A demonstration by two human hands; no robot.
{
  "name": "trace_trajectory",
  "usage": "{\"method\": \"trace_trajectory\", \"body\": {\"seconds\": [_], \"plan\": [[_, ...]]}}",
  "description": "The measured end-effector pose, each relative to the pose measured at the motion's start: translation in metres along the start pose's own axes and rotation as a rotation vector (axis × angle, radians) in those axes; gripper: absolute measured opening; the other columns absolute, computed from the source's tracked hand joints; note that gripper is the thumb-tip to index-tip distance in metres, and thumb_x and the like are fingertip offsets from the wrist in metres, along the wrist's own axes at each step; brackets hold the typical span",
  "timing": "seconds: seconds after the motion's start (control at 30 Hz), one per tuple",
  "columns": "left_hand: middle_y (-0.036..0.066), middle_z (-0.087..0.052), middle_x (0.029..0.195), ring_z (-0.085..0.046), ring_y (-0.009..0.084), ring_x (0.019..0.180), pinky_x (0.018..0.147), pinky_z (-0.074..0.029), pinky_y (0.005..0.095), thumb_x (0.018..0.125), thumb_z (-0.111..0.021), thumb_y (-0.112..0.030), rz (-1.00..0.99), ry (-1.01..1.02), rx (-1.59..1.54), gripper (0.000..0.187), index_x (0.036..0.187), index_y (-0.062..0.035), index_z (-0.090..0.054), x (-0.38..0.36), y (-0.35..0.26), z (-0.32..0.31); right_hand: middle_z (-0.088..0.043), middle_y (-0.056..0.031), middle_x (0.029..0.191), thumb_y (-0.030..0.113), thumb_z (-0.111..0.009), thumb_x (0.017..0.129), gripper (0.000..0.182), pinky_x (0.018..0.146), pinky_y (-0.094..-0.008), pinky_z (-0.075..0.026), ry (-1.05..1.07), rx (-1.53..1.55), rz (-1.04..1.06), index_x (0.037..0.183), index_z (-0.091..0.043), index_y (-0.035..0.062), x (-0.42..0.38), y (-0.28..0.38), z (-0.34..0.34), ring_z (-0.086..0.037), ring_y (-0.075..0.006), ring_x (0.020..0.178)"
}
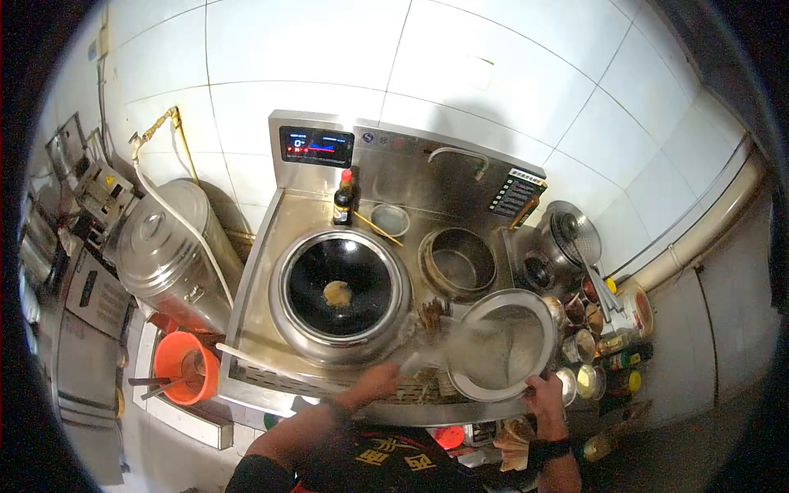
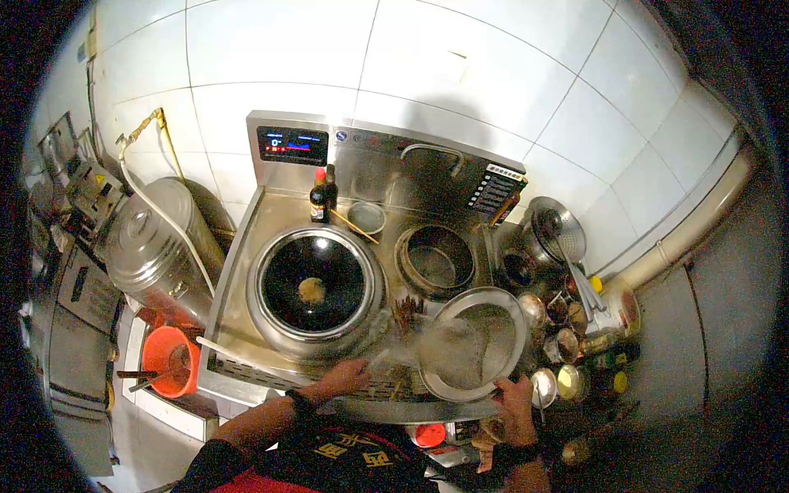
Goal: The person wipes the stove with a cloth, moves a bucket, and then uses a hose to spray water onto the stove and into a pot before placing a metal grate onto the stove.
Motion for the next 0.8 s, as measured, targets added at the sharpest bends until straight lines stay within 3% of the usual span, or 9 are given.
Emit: {"method": "trace_trajectory", "body": {"seconds": [0.2,0.33,0.4,0.5,0.6,0.67,0.8], "plan": [[0.026,-0.065,0.102,-0.061,0.0456,0.095,0.083,-0.047,0.0528,0.092,-0.051,-0.032,-0.019,-0.084,0.040,0.037,0.111,-0.0004,-0.060,0.008,-0.028,0.003,-0.065,-0.0134,0.091,0.002,-0.065,0.080,0.036,0.053,-0.0321,-0.052,0.076,-0.167,0.052,0.114,-0.054,-0.0050,-0.002,0.020,-0.011,-0.063,-0.0195,0.067],[0.026,-0.064,0.104,-0.062,0.0452,0.096,0.083,-0.048,0.0527,0.093,-0.051,-0.032,0.020,0.060,0.055,0.038,0.113,-0.0010,-0.059,0.032,-0.040,-0.009,-0.066,-0.0132,0.094,0.006,-0.072,0.077,0.039,0.057,-0.0306,-0.050,0.097,-0.194,0.146,0.111,-0.056,-0.0053,-0.006,0.038,-0.022,-0.062,-0.0193,0.069],[0.027,-0.064,0.104,-0.062,0.0452,0.096,0.083,-0.048,0.0528,0.093,-0.052,-0.030,0.029,0.057,0.042,0.036,0.113,-0.0011,-0.059,0.042,-0.065,-0.006,-0.066,-0.0117,0.094,0.009,-0.076,0.075,0.043,0.059,-0.0311,-0.051,0.060,-0.415,0.110,0.111,-0.058,-0.0054,-0.016,0.057,-0.027,-0.063,-0.0194,0.073],[0.028,-0.063,0.106,-0.062,0.0451,0.095,0.081,-0.048,0.0536,0.095,-0.051,-0.027,-0.063,0.024,-0.030,0.034,0.112,0.0005,-0.058,0.066,-0.102,0.002,-0.067,-0.0112,0.098,0.012,-0.079,0.072,0.047,0.067,-0.0324,-0.052,0.042,-0.635,0.207,0.112,-0.060,-0.0056,0.021,0.027,-0.004,-0.064,-0.0194,0.082],[0.028,-0.062,0.108,-0.061,0.0444,0.096,0.082,-0.047,0.0537,0.095,-0.051,-0.025,-0.224,0.036,-0.150,0.034,0.114,0.0027,-0.056,0.116,-0.097,-0.013,-0.068,-0.0118,0.102,0.011,-0.079,0.071,0.049,0.076,-0.0334,-0.053,0.138,-0.644,0.270,0.114,-0.061,-0.0053,0.026,0.034,-0.008,-0.065,-0.0200,0.089],[0.028,-0.062,0.107,-0.061,0.0439,0.098,0.082,-0.047,0.0538,0.095,-0.050,-0.025,-0.233,0.007,0.032,0.036,0.116,0.0037,-0.056,0.128,-0.115,-0.006,-0.068,-0.0120,0.103,0.010,-0.079,0.071,0.048,0.080,-0.0339,-0.052,0.196,-0.613,0.279,0.114,-0.062,-0.0051,0.018,0.043,-0.012,-0.065,-0.0203,0.091],[0.026,-0.064,0.108,-0.061,0.0419,0.100,0.084,-0.048,0.0517,0.094,-0.050,-0.024,-0.110,-0.166,-0.067,0.038,0.120,0.0024,-0.056,0.158,-0.111,-0.002,-0.069,-0.0122,0.104,0.008,-0.080,0.072,0.047,0.084,-0.0340,-0.051,0.222,-0.640,0.291,0.113,-0.062,-0.0049,0.009,0.055,-0.011,-0.065,-0.0201,0.093]]}}
Point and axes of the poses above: each hand's wrist, its own x-axis towards the middle knuckle, its own z-axis out of the back of the hand, y = z × x, the point moved 8 cm from there along x, towards the middle knuckle
